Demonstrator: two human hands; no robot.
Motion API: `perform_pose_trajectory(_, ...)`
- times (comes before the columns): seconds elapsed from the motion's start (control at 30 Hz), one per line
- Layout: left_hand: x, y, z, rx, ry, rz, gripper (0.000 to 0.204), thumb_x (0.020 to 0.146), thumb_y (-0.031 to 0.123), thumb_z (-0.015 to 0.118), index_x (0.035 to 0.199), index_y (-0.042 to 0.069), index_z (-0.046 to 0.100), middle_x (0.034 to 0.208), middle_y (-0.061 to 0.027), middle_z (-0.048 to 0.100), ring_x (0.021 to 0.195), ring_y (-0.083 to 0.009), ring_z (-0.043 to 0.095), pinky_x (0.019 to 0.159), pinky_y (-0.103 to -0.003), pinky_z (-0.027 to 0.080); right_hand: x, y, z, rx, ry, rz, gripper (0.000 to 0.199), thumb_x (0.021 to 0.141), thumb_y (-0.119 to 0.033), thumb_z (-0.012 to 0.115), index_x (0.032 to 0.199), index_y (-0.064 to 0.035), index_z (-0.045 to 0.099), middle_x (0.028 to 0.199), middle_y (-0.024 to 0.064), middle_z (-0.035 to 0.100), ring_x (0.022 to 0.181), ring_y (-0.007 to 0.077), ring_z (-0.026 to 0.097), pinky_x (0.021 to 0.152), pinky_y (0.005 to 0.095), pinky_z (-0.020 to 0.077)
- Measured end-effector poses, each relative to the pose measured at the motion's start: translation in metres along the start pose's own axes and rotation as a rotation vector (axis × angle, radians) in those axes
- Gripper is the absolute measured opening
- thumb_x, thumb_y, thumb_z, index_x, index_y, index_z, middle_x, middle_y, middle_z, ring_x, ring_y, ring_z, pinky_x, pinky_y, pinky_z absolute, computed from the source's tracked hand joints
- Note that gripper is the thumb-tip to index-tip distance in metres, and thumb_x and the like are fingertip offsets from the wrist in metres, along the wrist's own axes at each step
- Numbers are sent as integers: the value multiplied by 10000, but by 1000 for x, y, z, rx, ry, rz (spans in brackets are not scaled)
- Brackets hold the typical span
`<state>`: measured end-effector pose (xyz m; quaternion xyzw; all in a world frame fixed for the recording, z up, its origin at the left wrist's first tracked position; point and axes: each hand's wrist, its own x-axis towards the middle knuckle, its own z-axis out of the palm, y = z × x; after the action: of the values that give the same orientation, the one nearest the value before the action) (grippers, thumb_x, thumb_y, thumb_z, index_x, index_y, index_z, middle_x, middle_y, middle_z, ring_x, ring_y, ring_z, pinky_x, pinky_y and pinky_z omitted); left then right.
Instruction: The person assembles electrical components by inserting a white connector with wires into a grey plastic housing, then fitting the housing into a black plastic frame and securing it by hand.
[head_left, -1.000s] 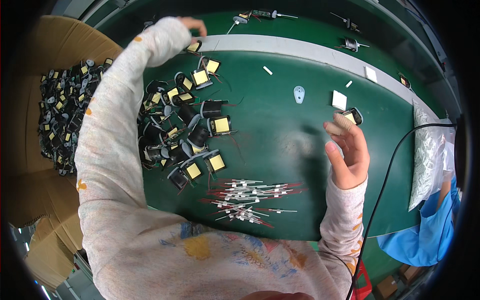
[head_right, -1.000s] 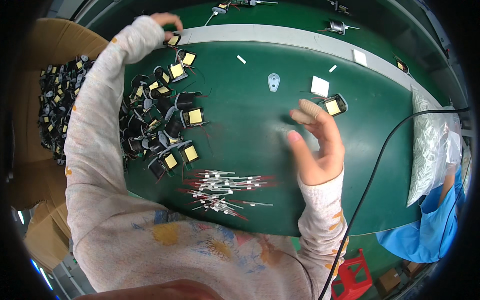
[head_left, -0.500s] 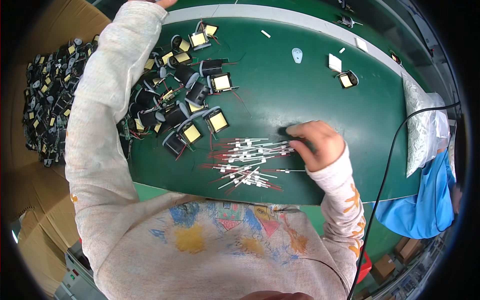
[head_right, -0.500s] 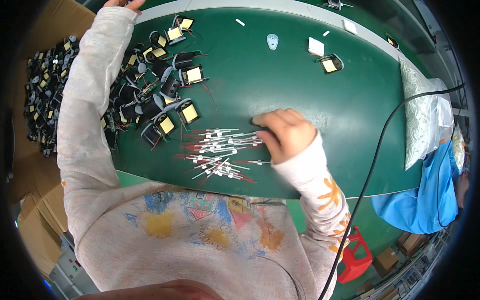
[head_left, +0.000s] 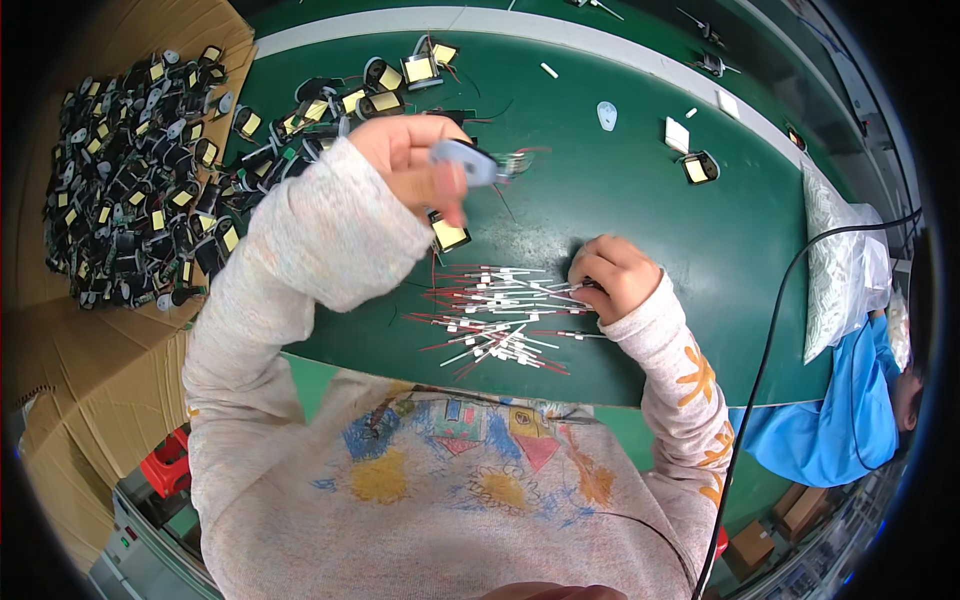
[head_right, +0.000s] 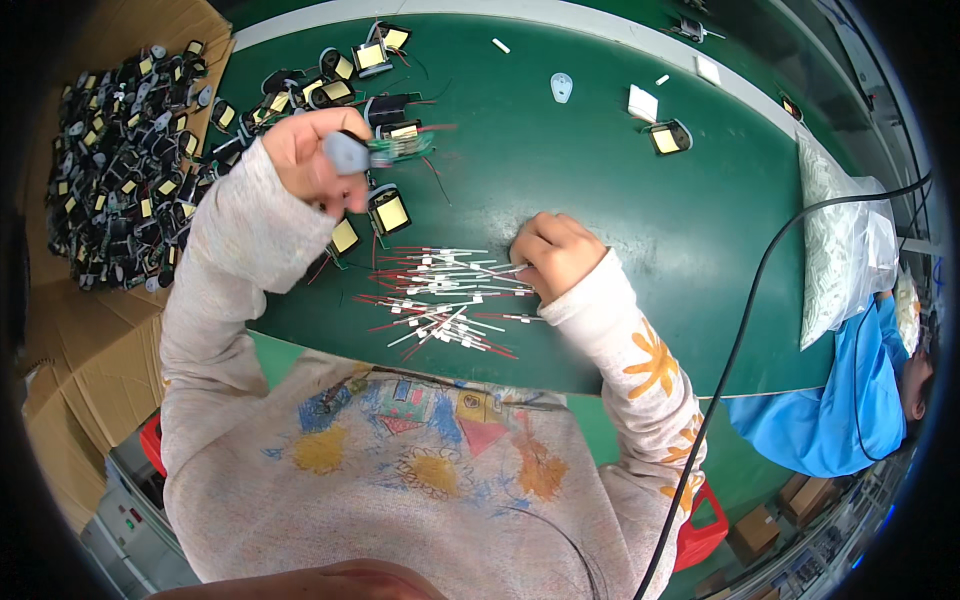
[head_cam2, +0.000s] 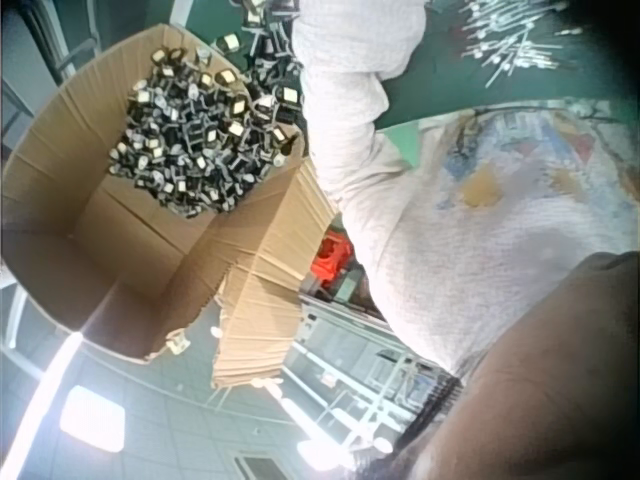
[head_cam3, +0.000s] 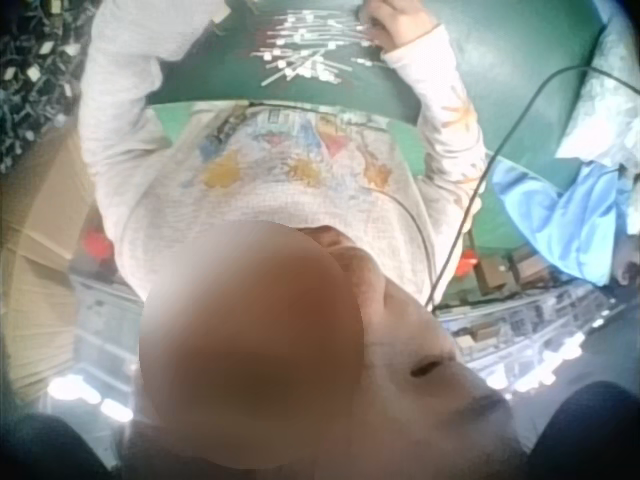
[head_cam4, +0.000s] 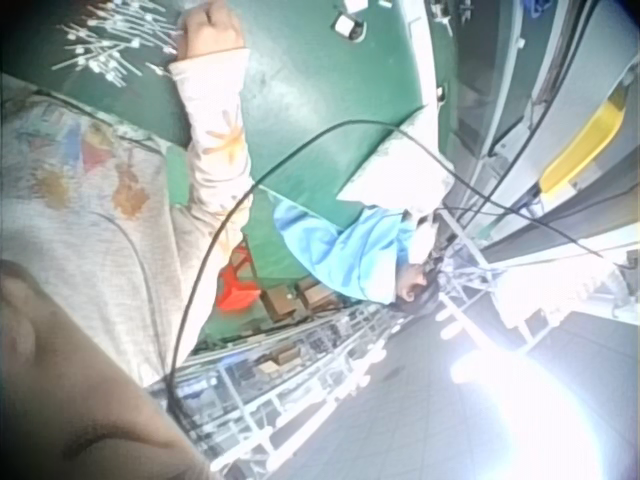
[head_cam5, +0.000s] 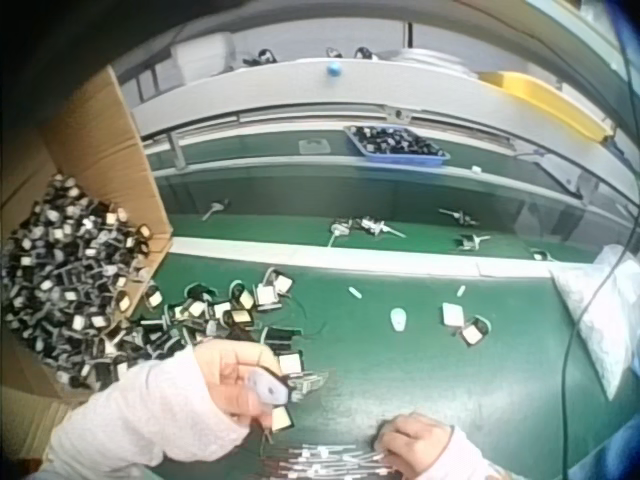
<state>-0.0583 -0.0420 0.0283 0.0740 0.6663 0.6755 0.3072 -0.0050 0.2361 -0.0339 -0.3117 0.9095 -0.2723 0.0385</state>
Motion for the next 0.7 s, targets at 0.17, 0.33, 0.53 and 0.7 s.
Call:
perform_pose_trajectory(0.17, -14, -1, 27, -49, 90, 77, 451, 629, -12, 795, 992, 7, 529, 822, -28, 583, 786, -161, 623, 727, -261, 520, 1, 9, -3, 207, -105, 126, 161, 657, -34, 663, 794, -77, 591, 782, 77, 588, 755, 283, 587, 647, 360, 486)
perform_pose_trajectory(0.33, -16, -15, 31, 589, 238, 565, 299, 621, 95, 788, 834, 31, 587, 912, -59, 582, 902, -163, 501, 751, -278, 408, 1, 3, -8, 116, -27, 66, 185, 671, -26, 638, 848, -76, 615, 795, 83, 602, 773, 286, 590, 666, 356, 489)
perform_pose_trajectory(0.53, -16, -32, 53, 152, 169, 652, 313, 678, 56, 763, 745, 29, 458, 950, -170, 632, 865, -181, 564, 760, -305, 456, 7, -10, -6, -88, 5, -50, 233, 668, -33, 575, 894, -63, 625, 760, 85, 587, 724, 275, 574, 659, 371, 484)
perform_pose_trajectory(0.7, -14, -44, 60, -59, 164, 573, 315, 701, -32, 735, 801, 29, 443, 949, -161, 647, 860, -152, 603, 758, -272, 493, 13, -9, -3, -219, -35, -179, 230, 673, -73, 556, 893, -62, 620, 729, 76, 566, 699, 258, 567, 635, 363, 479)
